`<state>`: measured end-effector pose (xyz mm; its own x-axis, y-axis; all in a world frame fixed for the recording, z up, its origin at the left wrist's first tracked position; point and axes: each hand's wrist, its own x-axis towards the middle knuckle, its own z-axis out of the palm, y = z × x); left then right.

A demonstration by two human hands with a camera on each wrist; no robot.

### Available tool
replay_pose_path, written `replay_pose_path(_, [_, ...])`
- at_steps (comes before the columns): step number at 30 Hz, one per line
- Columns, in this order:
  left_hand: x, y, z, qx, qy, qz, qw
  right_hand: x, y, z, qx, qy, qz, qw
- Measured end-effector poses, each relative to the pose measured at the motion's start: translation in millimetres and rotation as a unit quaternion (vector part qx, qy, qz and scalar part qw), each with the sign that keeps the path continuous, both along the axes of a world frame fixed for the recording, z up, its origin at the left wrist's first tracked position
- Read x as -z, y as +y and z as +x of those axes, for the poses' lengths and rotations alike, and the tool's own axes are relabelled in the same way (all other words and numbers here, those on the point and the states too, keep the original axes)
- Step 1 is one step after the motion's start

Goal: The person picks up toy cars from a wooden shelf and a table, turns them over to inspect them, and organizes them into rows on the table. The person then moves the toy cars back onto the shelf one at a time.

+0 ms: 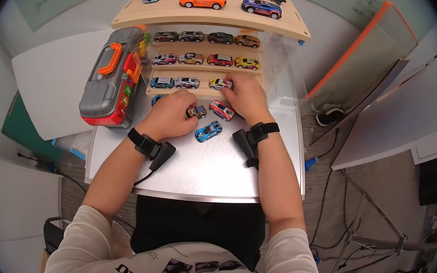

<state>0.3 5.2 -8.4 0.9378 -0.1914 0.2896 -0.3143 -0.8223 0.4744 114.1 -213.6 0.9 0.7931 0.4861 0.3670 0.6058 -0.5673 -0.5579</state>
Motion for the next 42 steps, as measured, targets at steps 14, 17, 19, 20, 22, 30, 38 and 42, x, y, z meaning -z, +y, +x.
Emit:
replay_pose_path(14, [-6.7, -1.3, -1.4, -0.027, 0.012, 0.013, 0.999, -22.8, -24.6, -14.7, -0.114, 0.101, 0.029, 0.988])
replay_pose_path(17, [-6.7, -1.5, -1.7, -0.047, -0.004, 0.009, 0.999, -27.3, -23.7, -21.4, -0.131, 0.136, 0.029, 0.981])
replay_pose_path(19, [-6.4, -1.9, -1.7, -0.053, -0.002, 0.011, 0.999, -23.4, -20.4, -21.8, -0.158, 0.148, 0.061, 0.974])
replay_pose_path(20, [-6.2, -2.1, -1.5, -0.057, -0.002, 0.014, 0.998, -23.6, -20.4, -22.2, -0.157, 0.149, 0.062, 0.974])
replay_pose_path(22, [-5.2, -1.1, -0.9, -0.052, -0.002, 0.012, 0.999, -27.5, -21.2, -22.5, -0.18, 0.134, 0.032, 0.974])
replay_pose_path(30, [-2.4, -0.9, 0.3, -0.032, -0.028, -0.022, 0.999, -53.6, -58.6, -16.3, -0.157, 0.187, -0.002, 0.97])
replay_pose_path(38, [-0.4, -0.6, 2.7, -0.004, -0.053, -0.036, 0.998, -41.4, -67.8, -14.0, 0.036, -0.046, -0.108, 0.992])
replay_pose_path(42, [-0.4, -0.7, 4.2, 0.003, -0.066, -0.025, 0.997, -39.2, -61.9, -18.8, 0.074, -0.043, -0.183, 0.979])
